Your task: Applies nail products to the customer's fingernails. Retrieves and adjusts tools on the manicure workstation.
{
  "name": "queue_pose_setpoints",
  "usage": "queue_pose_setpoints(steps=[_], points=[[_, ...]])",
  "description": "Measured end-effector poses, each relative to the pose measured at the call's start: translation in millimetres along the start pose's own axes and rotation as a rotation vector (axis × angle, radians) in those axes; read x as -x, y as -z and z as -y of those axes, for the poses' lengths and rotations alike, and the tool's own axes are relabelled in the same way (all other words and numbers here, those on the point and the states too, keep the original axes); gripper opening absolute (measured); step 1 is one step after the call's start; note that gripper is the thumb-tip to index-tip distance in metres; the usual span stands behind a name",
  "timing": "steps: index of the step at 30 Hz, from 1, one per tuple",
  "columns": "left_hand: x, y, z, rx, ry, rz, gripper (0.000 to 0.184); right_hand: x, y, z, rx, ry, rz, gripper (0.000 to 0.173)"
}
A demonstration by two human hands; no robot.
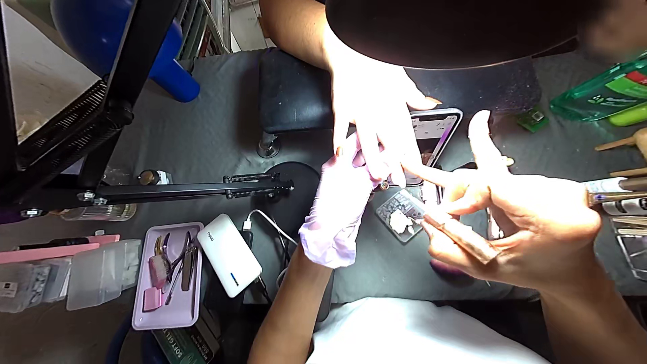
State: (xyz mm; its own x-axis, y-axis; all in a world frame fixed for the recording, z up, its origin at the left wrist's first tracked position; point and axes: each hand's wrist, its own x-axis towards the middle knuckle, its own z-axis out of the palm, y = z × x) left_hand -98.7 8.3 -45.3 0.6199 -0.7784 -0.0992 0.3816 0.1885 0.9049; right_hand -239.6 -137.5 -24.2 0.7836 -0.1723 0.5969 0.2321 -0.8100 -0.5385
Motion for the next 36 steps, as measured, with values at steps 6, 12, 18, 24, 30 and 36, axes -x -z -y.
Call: queue_pose_setpoints(steps=[6,12,18,24,30,36], points=[[-2,-1,2,-0.029,0.0,-0.002,0.025,-6,-6,7,0.14,0.013,-0.053,0.019],[-5,-2,4,-0.081,-0.047,-0.03,0.029,-4,-2,8,0.116,0.013,0.018,0.019],[-5,-4,3,-0.067,-0.032,-0.04,0.032,-7,-5,10,0.18,0.014,-0.034,0.019],[-5,-1,6,-0.031,-0.028,-0.024,0.026,-6,-1,9,0.114,0.012,0.031,0.019],[-4,0,4,-0.055,-0.038,0.005,0.031,-11,1,1,0.027,-0.025,-0.048,0.018],[-6,-2,4,-0.016,-0.025,-0.018,0.034,-9,0,0,0.048,-0.006,-0.016,0.018]])
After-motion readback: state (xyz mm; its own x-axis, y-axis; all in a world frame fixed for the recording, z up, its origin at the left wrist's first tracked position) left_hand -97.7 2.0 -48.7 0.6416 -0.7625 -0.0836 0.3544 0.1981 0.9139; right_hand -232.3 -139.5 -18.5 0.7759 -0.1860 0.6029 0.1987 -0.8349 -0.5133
